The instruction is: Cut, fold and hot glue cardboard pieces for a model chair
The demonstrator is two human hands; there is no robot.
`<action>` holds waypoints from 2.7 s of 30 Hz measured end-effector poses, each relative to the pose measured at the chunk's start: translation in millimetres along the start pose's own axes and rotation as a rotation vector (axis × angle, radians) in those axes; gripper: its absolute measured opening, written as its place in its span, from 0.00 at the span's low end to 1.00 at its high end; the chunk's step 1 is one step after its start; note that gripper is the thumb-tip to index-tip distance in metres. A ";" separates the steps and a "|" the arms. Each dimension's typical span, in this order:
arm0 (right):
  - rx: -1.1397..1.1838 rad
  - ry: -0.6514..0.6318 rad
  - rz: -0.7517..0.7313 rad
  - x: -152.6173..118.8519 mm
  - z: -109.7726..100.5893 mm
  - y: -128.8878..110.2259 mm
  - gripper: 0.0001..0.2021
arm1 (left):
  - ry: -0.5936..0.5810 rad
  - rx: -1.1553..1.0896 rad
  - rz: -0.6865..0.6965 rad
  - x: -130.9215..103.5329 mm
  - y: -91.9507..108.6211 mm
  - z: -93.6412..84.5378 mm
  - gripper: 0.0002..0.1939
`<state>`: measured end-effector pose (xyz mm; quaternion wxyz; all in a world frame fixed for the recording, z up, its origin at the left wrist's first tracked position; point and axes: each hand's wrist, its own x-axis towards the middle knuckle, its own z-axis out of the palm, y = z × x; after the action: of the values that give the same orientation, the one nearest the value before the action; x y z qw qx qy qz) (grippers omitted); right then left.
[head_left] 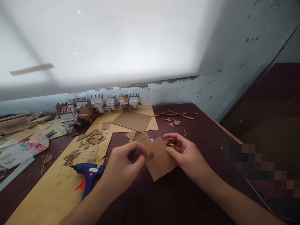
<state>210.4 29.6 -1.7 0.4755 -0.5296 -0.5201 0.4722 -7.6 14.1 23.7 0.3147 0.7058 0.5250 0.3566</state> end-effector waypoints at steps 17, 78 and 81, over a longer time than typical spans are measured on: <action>0.024 0.012 -0.096 1.0 -5.5 -1.4 0.12 | 0.008 -0.030 -0.162 16.1 -16.8 -14.1 0.15; 0.084 -0.122 -0.014 14.5 -42.0 -27.3 0.21 | 0.078 -0.641 -0.455 9.4 11.0 -20.7 0.17; 0.069 -0.208 -0.043 4.0 -33.3 -28.0 0.24 | 0.070 -0.620 -0.474 10.2 11.1 -18.5 0.16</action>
<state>240.8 33.4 29.5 0.4470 -0.4497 -0.5614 0.5318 -15.3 22.5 44.8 0.5686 0.4240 0.5511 0.4395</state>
